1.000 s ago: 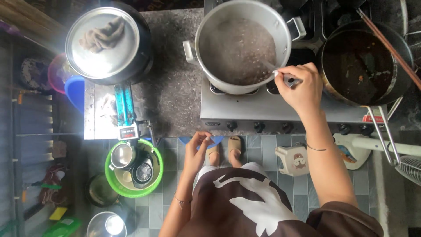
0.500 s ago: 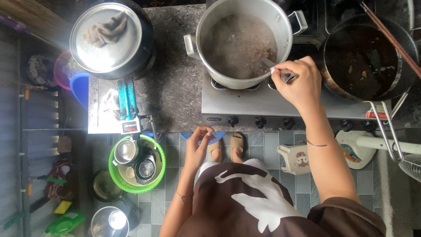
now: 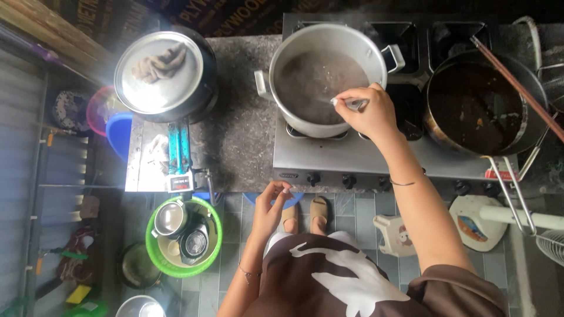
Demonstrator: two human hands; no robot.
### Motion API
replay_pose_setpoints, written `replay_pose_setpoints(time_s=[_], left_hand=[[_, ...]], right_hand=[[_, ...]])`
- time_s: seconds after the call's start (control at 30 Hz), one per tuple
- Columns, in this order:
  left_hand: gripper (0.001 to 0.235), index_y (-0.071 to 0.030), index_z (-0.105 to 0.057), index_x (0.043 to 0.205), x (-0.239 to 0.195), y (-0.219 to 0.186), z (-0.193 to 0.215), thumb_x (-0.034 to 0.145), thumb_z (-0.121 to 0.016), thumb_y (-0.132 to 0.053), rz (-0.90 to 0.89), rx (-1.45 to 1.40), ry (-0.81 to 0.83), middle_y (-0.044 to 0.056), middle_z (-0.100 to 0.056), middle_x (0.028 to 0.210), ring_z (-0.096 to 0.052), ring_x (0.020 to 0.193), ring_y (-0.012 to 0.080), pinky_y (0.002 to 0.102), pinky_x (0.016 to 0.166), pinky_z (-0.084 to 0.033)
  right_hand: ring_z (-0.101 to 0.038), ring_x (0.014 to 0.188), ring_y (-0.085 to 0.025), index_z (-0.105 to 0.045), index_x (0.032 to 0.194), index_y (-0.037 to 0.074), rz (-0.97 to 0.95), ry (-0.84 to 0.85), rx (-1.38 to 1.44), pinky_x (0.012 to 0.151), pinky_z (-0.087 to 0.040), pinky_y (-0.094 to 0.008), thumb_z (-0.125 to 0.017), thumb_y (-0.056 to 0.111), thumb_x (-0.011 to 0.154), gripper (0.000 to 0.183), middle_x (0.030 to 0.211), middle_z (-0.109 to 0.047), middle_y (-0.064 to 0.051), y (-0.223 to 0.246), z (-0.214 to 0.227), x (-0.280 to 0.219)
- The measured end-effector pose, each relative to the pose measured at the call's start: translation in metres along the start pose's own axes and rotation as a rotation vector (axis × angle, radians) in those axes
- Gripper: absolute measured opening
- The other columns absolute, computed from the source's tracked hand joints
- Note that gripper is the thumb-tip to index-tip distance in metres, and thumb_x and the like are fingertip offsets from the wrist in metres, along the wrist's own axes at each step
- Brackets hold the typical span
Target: The person stirs a pot of boiling beans on a gas stove using a long skimmer ladle, occasionally lifting the ladle to scoop and check the beans before stirring again while steam rises from the pot.
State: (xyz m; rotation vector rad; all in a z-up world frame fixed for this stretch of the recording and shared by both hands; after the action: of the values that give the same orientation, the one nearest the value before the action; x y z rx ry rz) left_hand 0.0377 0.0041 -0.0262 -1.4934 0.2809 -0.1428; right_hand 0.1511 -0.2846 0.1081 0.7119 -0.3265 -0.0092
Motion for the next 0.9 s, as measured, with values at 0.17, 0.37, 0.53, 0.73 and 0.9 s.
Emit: replay_pose_setpoints(time_s=[0.17,0.37,0.53,0.73,0.9], left_hand=[[0.012,-0.001,-0.065,0.108,0.001,-0.003,0.006,0.100,-0.058,-0.007,-0.028,-0.021,-0.027,0.005,-0.071,0.093,-0.069,0.089,0.0118,0.028,0.081,-0.054],[0.013,-0.001,-0.066,0.107,-0.005,-0.008,0.020,0.099,-0.059,-0.008,-0.026,0.070,-0.087,0.006,-0.073,0.090,-0.070,0.087,0.0125,0.028,0.080,-0.055],[0.014,-0.001,-0.067,0.106,0.004,-0.011,0.023,0.098,-0.059,-0.008,-0.048,0.089,-0.102,0.006,-0.073,0.090,-0.070,0.086,0.0119,0.029,0.079,-0.054],[0.014,-0.002,-0.067,0.106,0.029,-0.014,0.014,0.096,-0.059,-0.007,-0.038,0.064,-0.037,0.006,-0.073,0.088,-0.069,0.084,0.0122,0.028,0.079,-0.054],[0.013,-0.002,-0.065,0.105,0.035,-0.026,0.011,0.096,-0.058,-0.008,-0.025,0.030,0.033,0.004,-0.072,0.090,-0.071,0.085,0.0115,0.028,0.078,-0.055]], right_hand=[[-0.058,0.067,-0.023,-0.083,0.090,0.021,0.085,-0.123,-0.135,0.067,-0.050,-0.035,-0.081,0.026,0.087,0.007,0.077,-0.076,-0.001,-0.028,0.006,-0.002],[-0.062,0.073,-0.024,-0.081,0.085,0.019,0.081,-0.199,-0.198,0.070,-0.052,-0.037,-0.082,0.024,0.084,0.005,0.076,-0.074,-0.003,-0.006,0.032,-0.043],[-0.063,0.071,-0.023,-0.080,0.082,0.016,0.025,-0.188,-0.080,0.068,-0.052,-0.036,-0.081,0.025,0.081,0.009,0.072,-0.071,-0.004,0.010,0.025,-0.055],[-0.062,0.071,-0.023,-0.082,0.082,0.018,-0.031,-0.190,-0.121,0.066,-0.051,-0.035,-0.079,0.027,0.080,0.009,0.068,-0.073,-0.002,-0.010,0.006,-0.031],[-0.061,0.070,-0.024,-0.082,0.092,0.020,-0.072,-0.329,-0.112,0.067,-0.052,-0.035,-0.076,0.029,0.085,0.013,0.083,-0.077,-0.001,-0.044,0.004,-0.027]])
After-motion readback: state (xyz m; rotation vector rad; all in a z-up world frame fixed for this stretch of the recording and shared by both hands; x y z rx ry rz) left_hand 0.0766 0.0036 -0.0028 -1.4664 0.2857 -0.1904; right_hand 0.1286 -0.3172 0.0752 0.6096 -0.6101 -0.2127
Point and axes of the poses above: each hand's wrist, its own x-axis towards the middle knuckle, its own z-axis out of the back of the hand, y = z × x, the point moved 6 cm from there along x, towards the middle knuckle
